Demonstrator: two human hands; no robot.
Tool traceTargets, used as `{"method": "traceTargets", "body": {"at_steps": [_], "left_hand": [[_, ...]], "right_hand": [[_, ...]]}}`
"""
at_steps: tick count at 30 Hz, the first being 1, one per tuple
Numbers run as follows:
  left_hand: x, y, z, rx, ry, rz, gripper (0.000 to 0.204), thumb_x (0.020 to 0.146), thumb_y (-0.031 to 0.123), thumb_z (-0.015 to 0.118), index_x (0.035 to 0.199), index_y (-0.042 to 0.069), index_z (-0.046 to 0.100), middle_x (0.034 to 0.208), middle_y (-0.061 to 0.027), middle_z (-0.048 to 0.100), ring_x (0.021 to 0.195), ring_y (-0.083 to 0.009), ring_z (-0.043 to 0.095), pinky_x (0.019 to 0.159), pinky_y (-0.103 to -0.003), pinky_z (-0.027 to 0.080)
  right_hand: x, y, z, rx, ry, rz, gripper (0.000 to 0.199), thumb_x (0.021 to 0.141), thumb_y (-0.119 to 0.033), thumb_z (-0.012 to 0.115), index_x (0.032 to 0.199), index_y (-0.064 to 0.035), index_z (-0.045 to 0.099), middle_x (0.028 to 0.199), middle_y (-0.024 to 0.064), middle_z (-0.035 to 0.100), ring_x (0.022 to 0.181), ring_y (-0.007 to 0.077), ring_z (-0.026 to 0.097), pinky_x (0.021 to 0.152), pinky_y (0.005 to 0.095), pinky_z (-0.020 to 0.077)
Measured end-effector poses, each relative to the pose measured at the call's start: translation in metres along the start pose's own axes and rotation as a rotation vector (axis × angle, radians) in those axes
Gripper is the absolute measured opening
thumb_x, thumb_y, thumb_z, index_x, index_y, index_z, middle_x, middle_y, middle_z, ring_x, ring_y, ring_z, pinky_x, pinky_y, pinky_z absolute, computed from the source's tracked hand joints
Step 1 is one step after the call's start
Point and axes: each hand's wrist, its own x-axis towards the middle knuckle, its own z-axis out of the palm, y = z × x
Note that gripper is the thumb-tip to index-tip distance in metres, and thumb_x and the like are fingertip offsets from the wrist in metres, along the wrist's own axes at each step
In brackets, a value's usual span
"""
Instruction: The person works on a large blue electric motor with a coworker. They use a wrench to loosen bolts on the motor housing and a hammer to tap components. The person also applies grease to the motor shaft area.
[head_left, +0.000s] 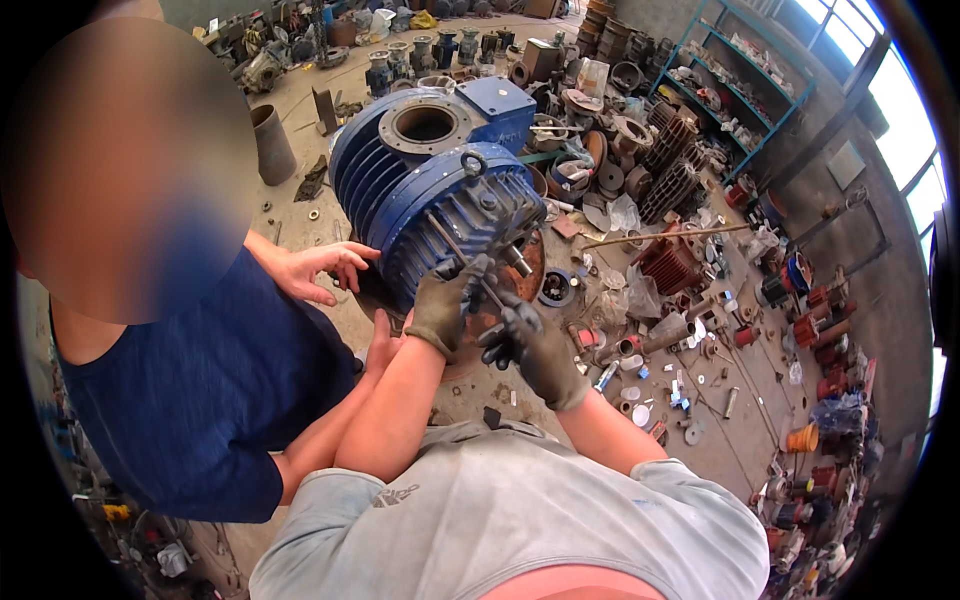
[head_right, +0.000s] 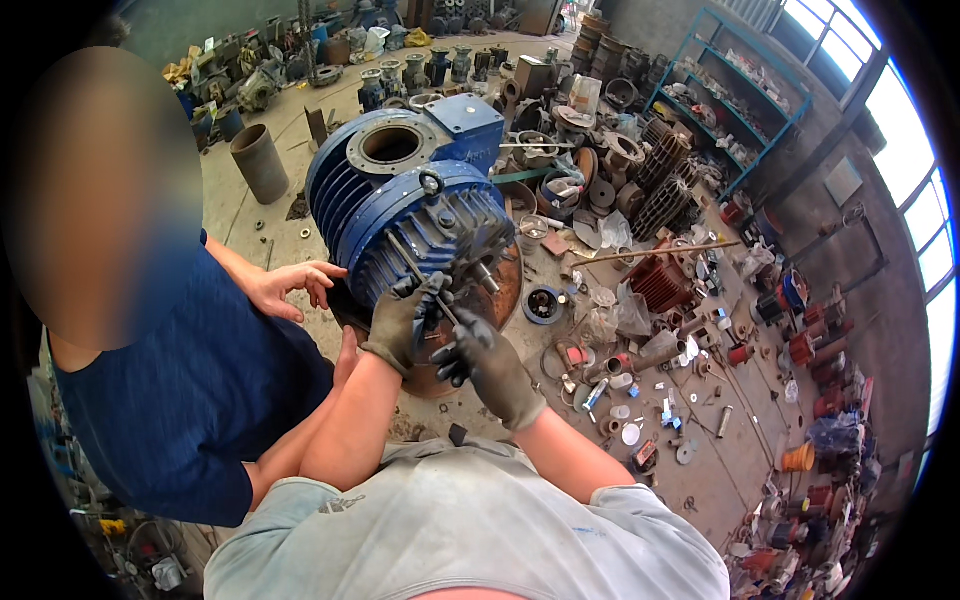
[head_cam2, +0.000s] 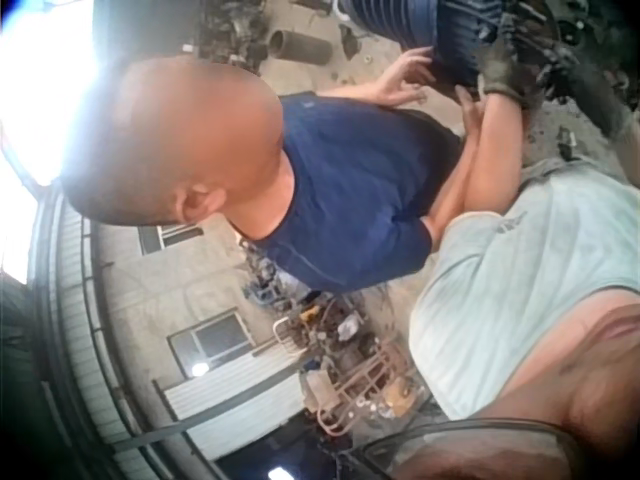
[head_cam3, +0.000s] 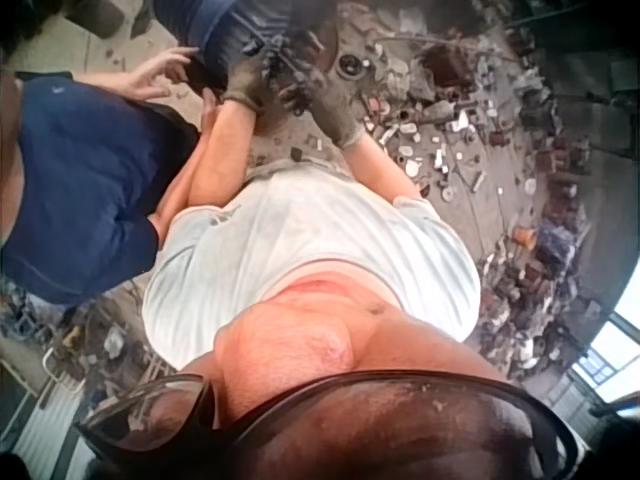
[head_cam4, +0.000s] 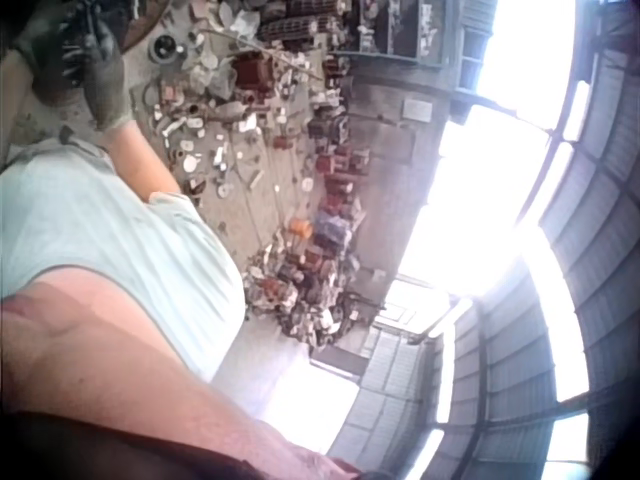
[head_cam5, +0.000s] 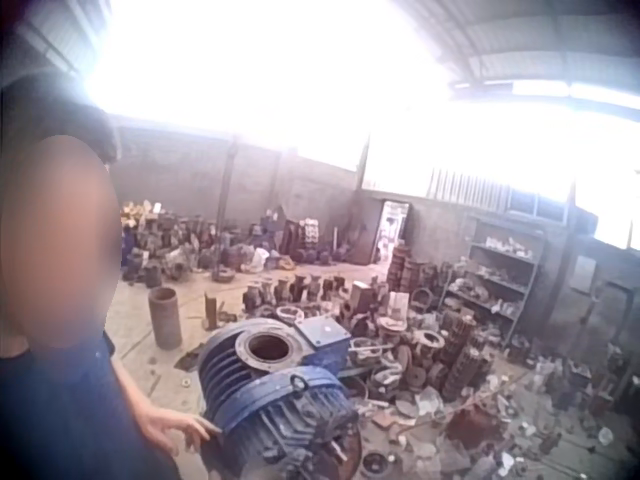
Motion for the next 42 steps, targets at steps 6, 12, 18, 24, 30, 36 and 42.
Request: {"method": "traceTargets", "body": {"at_steps": [6, 12, 18, 24, 30, 36, 42], "left_hand": [[-0.004, 0.003, 0.002, 0.001, 0.006, 0.006, 0.025, 0.099, 0.023, 0.078, 0.109, 0.0, 0.077, 0.087, -0.005, 0.076, 0.068, -0.0112, 0.068, 0.059, -0.026, 0.054], [-0.002, 0.003, -0.001, -0.008, -0.016, 0.023, 0.028, 0.101, 0.026, 0.076, 0.11, 0.0, 0.076, 0.087, -0.0068, 0.076, 0.068, -0.0143, 0.07, 0.06, -0.029, 0.058], [-0.009, 0.009, 0.005, 0.053, 0.051, -0.002, 0.026, 0.103, 0.023, 0.073, 0.113, -0.001, 0.075, 0.091, -0.008, 0.077, 0.074, -0.014, 0.071, 0.065, -0.026, 0.057], [-0.002, -0.003, -0.001, -0.045, -0.002, 0.021, 0.025, 0.105, 0.022, 0.071, 0.114, -0.001, 0.075, 0.09, -0.0076, 0.076, 0.074, -0.0134, 0.071, 0.064, -0.024, 0.055], [0.003, -0.007, -0.004, 0.007, 0.039, 0.02, 0.025, 0.105, 0.022, 0.07, 0.115, -0.001, 0.075, 0.089, -0.0069, 0.076, 0.07, -0.0108, 0.069, 0.061, -0.023, 0.053], [-0.008, 0.001, 0.004, -0.036, -0.029, 0.025, 0.025, 0.106, 0.022, 0.068, 0.115, 0.0, 0.074, 0.091, -0.0077, 0.076, 0.071, -0.0134, 0.07, 0.063, -0.027, 0.057], [-0.008, 0.006, 0.001, 0.028, 0.019, 0.043, 0.023, 0.105, 0.021, 0.07, 0.115, 0.0, 0.074, 0.091, -0.0062, 0.076, 0.073, -0.0124, 0.07, 0.064, -0.026, 0.056]], "right_hand": [[-0.002, 0.003, 0.007, -0.654, 0.152, -0.345, 0.037, 0.104, -0.03, 0.07, 0.131, -0.0041, 0.068, 0.094, 0.0089, 0.075, 0.078, 0.017, 0.07, 0.072, 0.0315, 0.0572], [0.016, 0.005, -0.019, -0.179, 0.148, -0.016, 0.036, 0.107, -0.031, 0.064, 0.128, -0.0005, 0.064, 0.095, 0.0133, 0.075, 0.083, 0.0241, 0.072, 0.073, 0.036, 0.058], [-0.002, -0.008, -0.01, -1.282, 0.183, -0.656, 0.046, 0.098, -0.022, 0.078, 0.135, 0.0008, 0.062, 0.11, 0.0171, 0.074, 0.083, 0.0207, 0.074, 0.073, 0.0347, 0.0584], [-0.002, -0.017, 0.001, 0.114, -0.031, 0.201, 0.046, 0.106, -0.025, 0.066, 0.143, -0.0006, 0.057, 0.106, 0.0099, 0.075, 0.077, 0.0163, 0.071, 0.07, 0.035, 0.0577], [-0.002, -0.013, 0.015, -1.299, 0.176, -0.713, 0.044, 0.089, -0.029, 0.083, 0.124, -0.0047, 0.071, 0.09, 0.0138, 0.071, 0.074, 0.0289, 0.069, 0.069, 0.0393, 0.0572], [0.009, -0.008, 0.0, -0.17, 0.163, 0.089, 0.041, 0.109, -0.039, 0.058, 0.115, -0.0003, 0.07, 0.086, 0.0097, 0.071, 0.074, 0.0206, 0.069, 0.065, 0.0337, 0.054], [0.003, -0.019, 0.011, -1.226, 0.329, -0.749, 0.028, 0.1, -0.028, 0.071, 0.113, -0.003, 0.072, 0.092, 0.0123, 0.074, 0.08, 0.0268, 0.072, 0.071, 0.0384, 0.0563]]}}
